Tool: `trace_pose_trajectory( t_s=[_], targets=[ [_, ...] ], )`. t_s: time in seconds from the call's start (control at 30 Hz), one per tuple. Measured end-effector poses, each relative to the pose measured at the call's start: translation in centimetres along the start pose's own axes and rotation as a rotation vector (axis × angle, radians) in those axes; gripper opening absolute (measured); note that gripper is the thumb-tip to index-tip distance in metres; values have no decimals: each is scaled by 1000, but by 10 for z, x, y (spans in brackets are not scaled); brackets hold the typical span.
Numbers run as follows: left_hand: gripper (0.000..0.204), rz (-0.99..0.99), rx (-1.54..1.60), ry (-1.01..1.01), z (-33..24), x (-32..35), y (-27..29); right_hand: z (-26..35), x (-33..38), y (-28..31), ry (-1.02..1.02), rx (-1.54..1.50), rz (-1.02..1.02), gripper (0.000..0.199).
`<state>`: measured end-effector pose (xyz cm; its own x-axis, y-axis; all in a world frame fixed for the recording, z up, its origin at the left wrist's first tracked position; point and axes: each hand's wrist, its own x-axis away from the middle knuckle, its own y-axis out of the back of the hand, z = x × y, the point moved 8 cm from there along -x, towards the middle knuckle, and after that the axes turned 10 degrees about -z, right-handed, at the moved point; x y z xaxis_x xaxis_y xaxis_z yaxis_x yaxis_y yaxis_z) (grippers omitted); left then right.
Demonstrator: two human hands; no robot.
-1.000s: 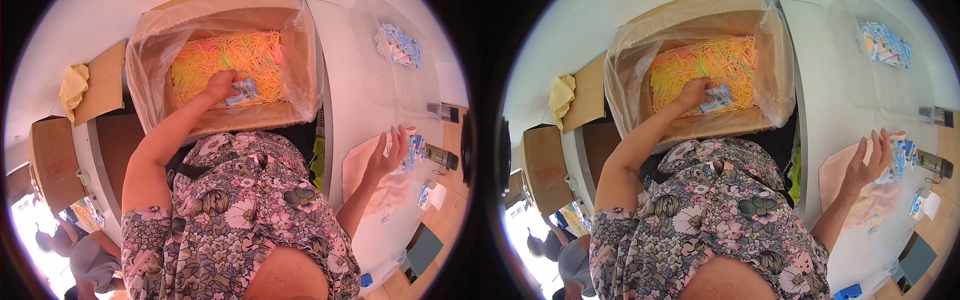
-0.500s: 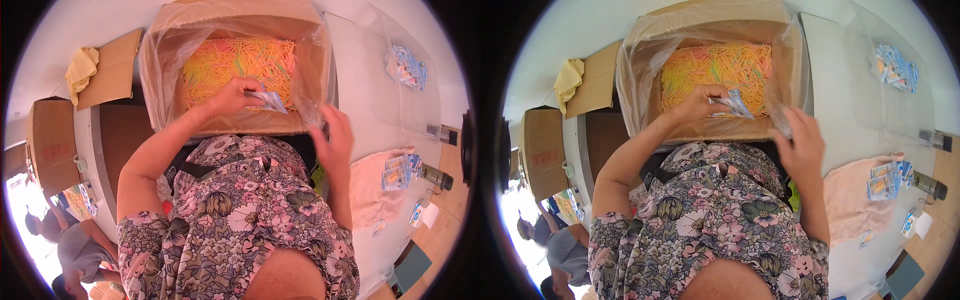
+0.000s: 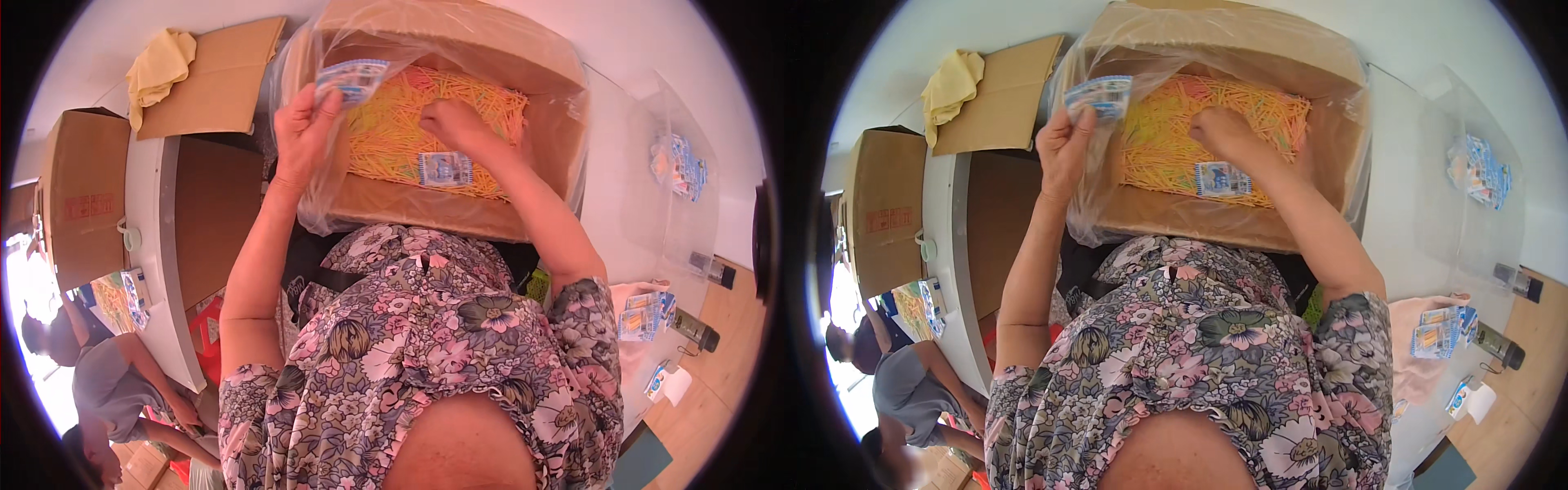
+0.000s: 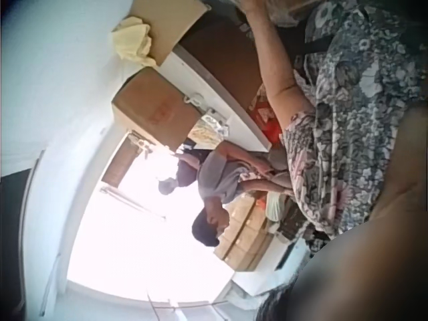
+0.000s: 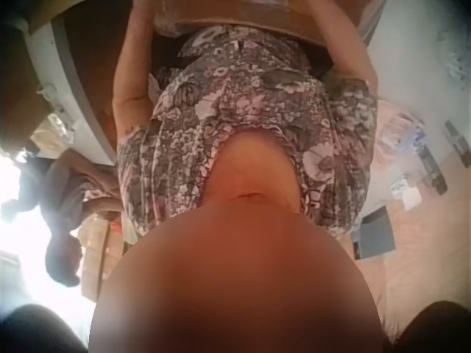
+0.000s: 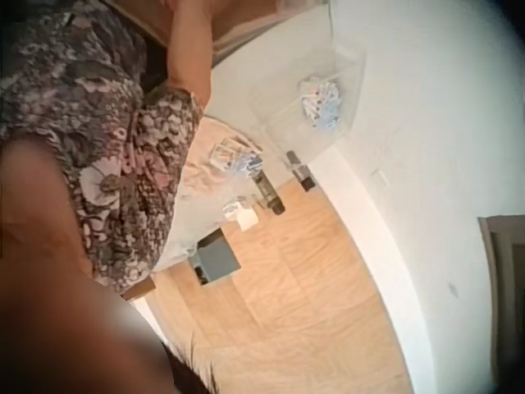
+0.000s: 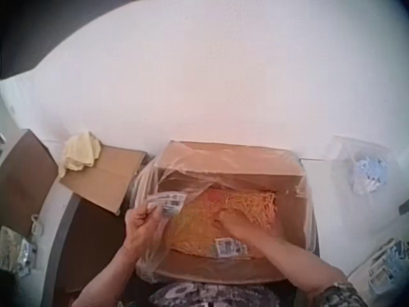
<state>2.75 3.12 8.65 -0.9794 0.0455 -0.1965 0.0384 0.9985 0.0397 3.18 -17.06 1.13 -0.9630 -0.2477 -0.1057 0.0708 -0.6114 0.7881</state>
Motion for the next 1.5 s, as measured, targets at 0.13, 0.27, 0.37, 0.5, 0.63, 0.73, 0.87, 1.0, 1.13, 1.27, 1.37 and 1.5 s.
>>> trace_pose_trajectory(
  t_s=[0.13, 0.27, 0.37, 0.5, 0.63, 0.73, 0.87, 1.0, 1.13, 1.27, 1.37, 1.5],
  targets=[
    [20, -156, 257, -32, 2, -8, 29, 9, -14, -77, 191, 332, 182, 17],
    [21, -204, 422, -24, 4, -6, 38, 36, -10, -113, 367, 491, 209, 16],
    [21, -225, 448, -17, 8, -6, 40, 32, -13, -141, 382, 619, 197, 15],
    [22, -217, 447, -23, 9, -8, 40, 46, -8, -156, 523, 946, 68, 14],
    [23, -195, 424, -24, 8, -7, 38, 57, -6, -159, 638, 1110, 89, 17],
    [21, -200, 417, -30, 8, -6, 38, 64, -13, -148, 640, 1059, 133, 18],
    [20, -209, 414, -24, 9, -6, 39, 66, -17, -118, 506, 904, 193, 14],
    [20, -230, 382, -11, 12, -4, 44, 51, -25, -74, 283, 734, 189, 15],
    [19, -199, 401, -36, 7, -8, 39, -18, -27, -95, -333, -231, 171, 17],
    [18, -244, 365, -50, 9, -8, 45, -22, -30, -125, -676, -889, 224, 21],
    [17, -236, 395, -44, 7, -9, 38, -37, -64, -118, -711, -1223, -70, 22],
    [18, -240, 392, -60, 7, -8, 40, -31, -91, -108, -779, -1287, -210, 21]
  ],
)
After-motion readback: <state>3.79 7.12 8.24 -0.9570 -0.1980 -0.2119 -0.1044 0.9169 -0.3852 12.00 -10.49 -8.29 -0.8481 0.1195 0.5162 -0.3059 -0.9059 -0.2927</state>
